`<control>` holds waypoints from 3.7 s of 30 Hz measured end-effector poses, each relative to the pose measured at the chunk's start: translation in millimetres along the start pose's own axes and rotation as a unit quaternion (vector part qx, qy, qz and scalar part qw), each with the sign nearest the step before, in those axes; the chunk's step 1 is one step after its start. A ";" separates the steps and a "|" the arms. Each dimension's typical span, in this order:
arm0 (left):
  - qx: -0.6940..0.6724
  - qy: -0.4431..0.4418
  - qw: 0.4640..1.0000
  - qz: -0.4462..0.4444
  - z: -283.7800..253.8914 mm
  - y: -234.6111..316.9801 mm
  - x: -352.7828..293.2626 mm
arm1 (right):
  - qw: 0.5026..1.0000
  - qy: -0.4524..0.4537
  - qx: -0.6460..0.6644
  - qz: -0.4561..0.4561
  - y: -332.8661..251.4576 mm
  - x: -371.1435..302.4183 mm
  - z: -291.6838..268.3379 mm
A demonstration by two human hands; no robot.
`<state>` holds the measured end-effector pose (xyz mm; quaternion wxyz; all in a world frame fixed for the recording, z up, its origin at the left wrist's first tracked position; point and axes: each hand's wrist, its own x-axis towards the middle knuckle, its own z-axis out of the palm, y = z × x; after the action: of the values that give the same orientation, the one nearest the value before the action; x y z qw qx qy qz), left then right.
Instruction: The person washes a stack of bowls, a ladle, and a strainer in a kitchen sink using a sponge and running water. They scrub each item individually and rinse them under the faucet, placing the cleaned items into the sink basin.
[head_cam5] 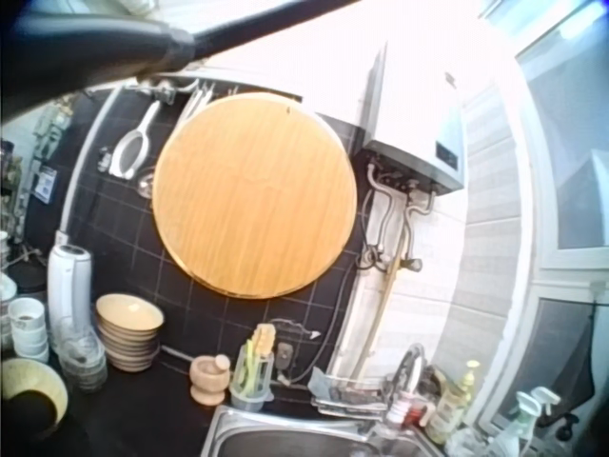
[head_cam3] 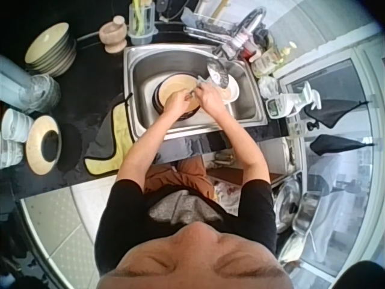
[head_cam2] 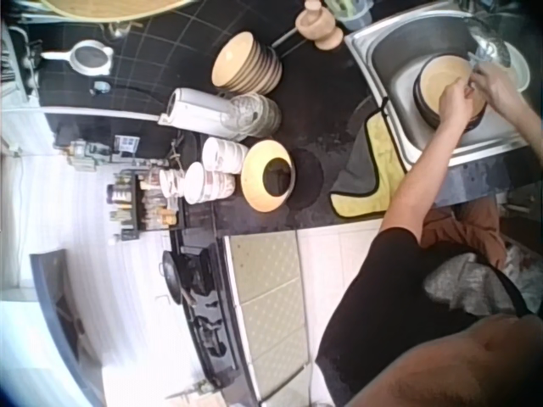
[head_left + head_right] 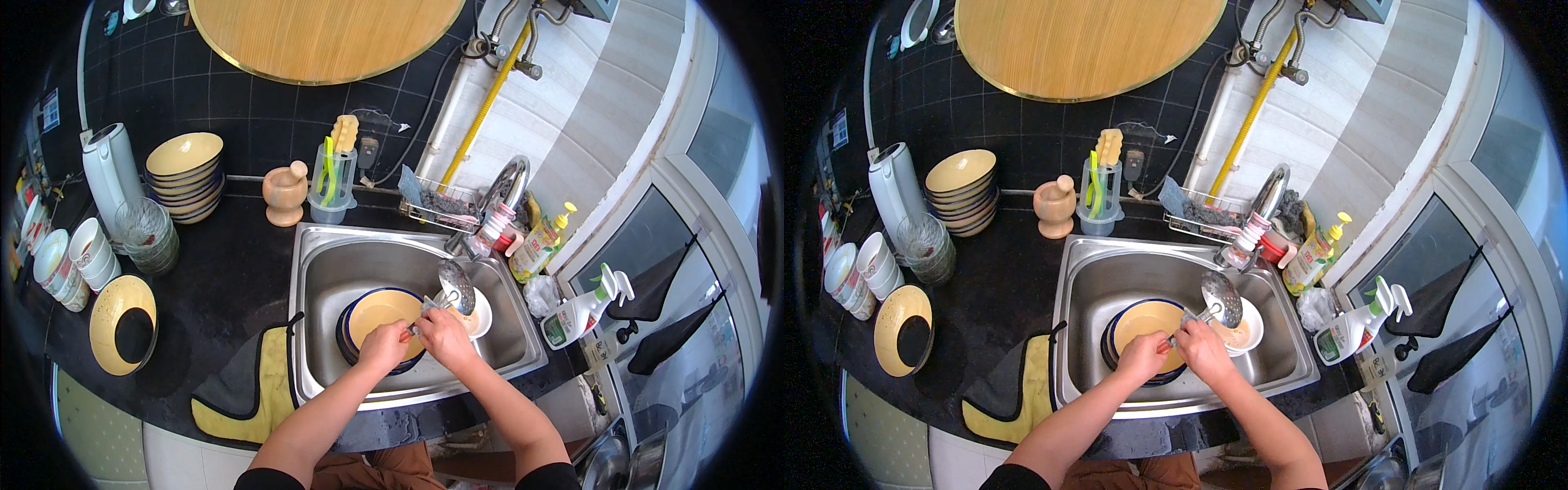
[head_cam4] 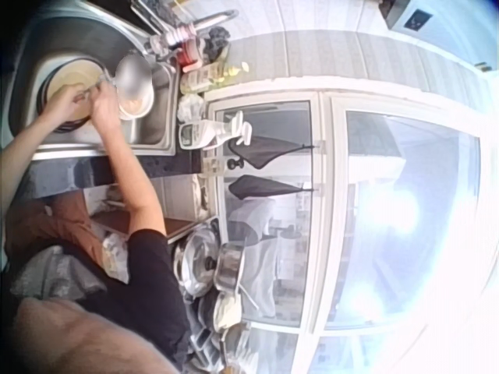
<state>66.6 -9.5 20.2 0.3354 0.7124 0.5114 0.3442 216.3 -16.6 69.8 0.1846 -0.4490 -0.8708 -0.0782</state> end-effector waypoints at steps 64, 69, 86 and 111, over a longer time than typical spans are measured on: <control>-0.046 0.070 0.996 -0.010 0.6 -2.2 3.3 | 0.930 0.207 0.218 0.213 -20.2 7.6 32.8; -0.028 0.100 0.995 0.012 0.4 -0.3 2.8 | 0.843 0.217 0.268 0.413 -14.6 14.1 51.1; -0.186 -0.051 0.979 -0.072 8.0 4.9 5.4 | 0.668 0.152 0.625 0.374 1.6 3.3 75.5; -0.035 0.003 0.997 0.065 18.8 -1.5 -0.9 | 0.728 0.171 0.514 0.420 16.1 -5.0 78.2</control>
<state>81.3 -12.3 8.7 0.3352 0.7313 0.4524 0.3850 212.3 12.7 -4.5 0.5470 -0.5844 -0.4538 0.3916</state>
